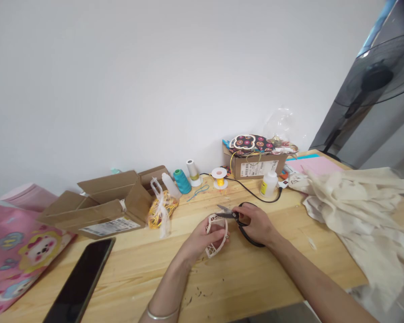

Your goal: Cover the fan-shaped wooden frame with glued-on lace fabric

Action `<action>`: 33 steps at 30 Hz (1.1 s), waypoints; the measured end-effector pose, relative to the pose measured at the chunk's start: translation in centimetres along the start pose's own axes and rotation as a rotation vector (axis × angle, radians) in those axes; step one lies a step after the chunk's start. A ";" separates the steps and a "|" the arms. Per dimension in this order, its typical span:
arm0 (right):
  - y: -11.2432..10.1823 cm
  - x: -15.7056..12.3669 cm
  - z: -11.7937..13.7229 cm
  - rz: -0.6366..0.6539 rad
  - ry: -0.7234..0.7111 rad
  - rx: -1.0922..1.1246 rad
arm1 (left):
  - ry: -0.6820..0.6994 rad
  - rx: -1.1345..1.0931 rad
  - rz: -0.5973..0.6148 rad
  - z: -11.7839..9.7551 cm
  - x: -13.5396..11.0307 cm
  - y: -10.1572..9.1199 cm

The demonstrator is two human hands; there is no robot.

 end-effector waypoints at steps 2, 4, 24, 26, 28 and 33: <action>0.0 -0.1 0.0 0.006 -0.010 0.001 | -0.042 -0.133 0.090 -0.1 -0.2 0.4; 0.0 -0.1 0.0 0.012 -0.020 -0.004 | -0.061 -0.228 0.123 0.0 -0.1 0.5; -0.4 -0.2 -0.3 0.054 0.023 -0.077 | -0.066 -0.110 -0.002 0.8 0.9 0.0; -0.4 -0.2 -0.2 0.057 0.026 -0.078 | -0.062 -0.104 0.008 0.8 0.9 -0.1; -0.4 -0.2 -0.2 0.066 0.030 -0.088 | -0.052 -0.088 0.015 0.8 0.8 -0.2; -0.3 -0.1 0.1 0.080 0.064 -0.110 | -0.079 -0.056 0.007 0.8 0.7 -1.0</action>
Point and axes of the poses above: each hand's wrist, its own x-axis towards the middle knuckle, its own y-axis out of the palm, z = x × y, the point moved 2 cm from there along x, towards the middle knuckle, and after that the axes turned 6 degrees about -y, right-handed, at the moved point
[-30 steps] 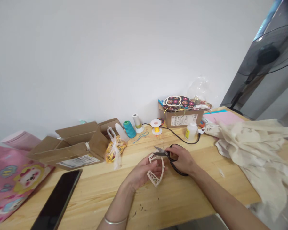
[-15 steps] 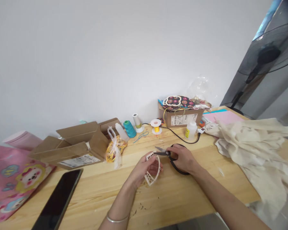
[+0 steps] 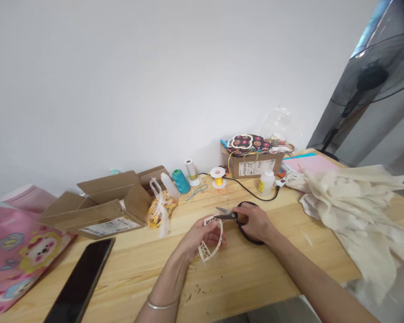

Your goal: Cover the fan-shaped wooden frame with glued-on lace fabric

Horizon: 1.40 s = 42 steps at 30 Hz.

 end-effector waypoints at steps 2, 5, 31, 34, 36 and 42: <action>0.0 0.1 0.1 -0.006 0.029 -0.002 | -0.018 0.009 -0.026 -0.2 0.0 -0.3; 0.1 0.1 0.2 -0.015 0.067 -0.006 | -0.035 0.022 -0.070 -0.5 -0.2 -0.2; 0.4 1.0 -1.3 -0.274 0.090 0.310 | -0.110 0.045 0.037 -1.0 -0.7 0.9; 0.4 1.1 -0.5 -0.255 0.091 0.518 | -0.113 0.082 0.063 -0.3 0.1 1.3; 0.3 1.1 0.4 -0.198 0.053 0.609 | -0.094 0.109 0.063 -0.2 0.2 1.6; 0.0 0.7 1.2 -0.190 -0.093 0.521 | -0.008 0.236 0.046 -0.8 0.6 3.0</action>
Point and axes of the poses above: each hand's wrist, its own x-axis towards the middle knuckle, its own y-axis out of the palm, z = x × y, the point moved 2 cm from there along x, towards the middle knuckle, and after that the axes turned 6 degrees about -y, right-handed, at the moved point
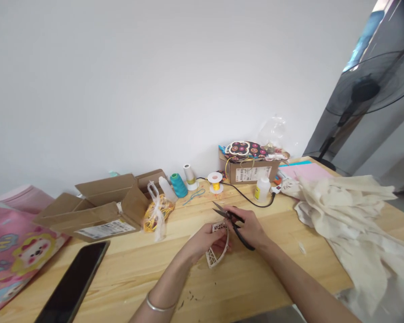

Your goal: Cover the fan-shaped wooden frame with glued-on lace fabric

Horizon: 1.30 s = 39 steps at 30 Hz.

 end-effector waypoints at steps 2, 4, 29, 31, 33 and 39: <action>-0.2 -0.1 -0.2 0.007 -0.025 -0.064 | -0.010 0.028 -0.019 -0.1 0.4 0.4; -0.5 -0.2 -0.2 0.022 -0.037 -0.151 | -0.005 0.043 -0.063 -0.2 0.7 0.9; -2.1 0.0 -1.1 -0.309 0.123 -0.085 | 0.246 -0.651 -0.176 -0.2 0.6 -0.6; -1.9 0.0 -1.3 -0.274 0.117 -0.075 | 0.328 -0.734 -0.222 -0.6 0.5 -0.8; -1.7 -0.1 -1.4 -0.255 0.125 -0.057 | 0.392 -0.794 -0.235 -0.9 0.4 -0.8; -1.4 -0.1 -1.3 -0.235 0.146 -0.004 | 0.432 -0.843 -0.223 -0.9 0.5 -0.1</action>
Point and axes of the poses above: each hand's wrist, its own x-axis towards the middle knuckle, its own y-axis out of the palm, z = x × y, the point moved 2 cm from there along x, towards the middle knuckle, and after that the axes turned 6 degrees about -y, right-handed, at the moved point
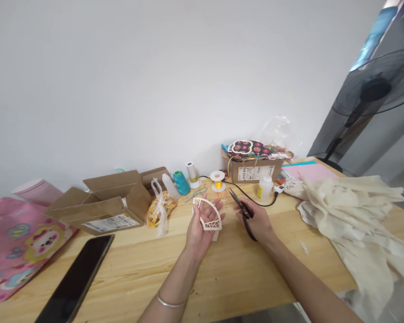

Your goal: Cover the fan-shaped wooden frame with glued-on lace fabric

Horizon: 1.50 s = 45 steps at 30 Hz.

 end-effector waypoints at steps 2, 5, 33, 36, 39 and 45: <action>0.0 0.0 0.3 0.016 -0.001 0.004 | 0.013 -0.003 0.012 0.2 0.0 0.1; 0.1 0.1 0.4 0.014 0.009 -0.005 | 0.014 -0.006 0.032 0.2 -0.1 0.1; 0.7 -0.3 0.5 0.076 0.099 0.361 | -0.337 0.663 0.206 1.3 -0.7 -0.7; 0.6 -0.2 0.7 0.100 0.150 0.420 | -0.430 0.702 0.393 1.0 -1.2 -0.7; 0.2 0.0 0.8 0.055 0.261 0.536 | -0.382 0.654 0.311 -0.1 -1.1 -1.1; -0.2 0.1 1.0 -0.003 0.393 0.648 | -0.106 0.474 0.002 -1.6 -0.1 -1.7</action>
Point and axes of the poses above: each hand's wrist, its own x-axis towards the middle knuckle, its own y-axis out of the palm, z = x × y, the point moved 2 cm from there along x, towards the middle knuckle, and after that the axes turned 6 degrees about -y, right-handed, at the moved point
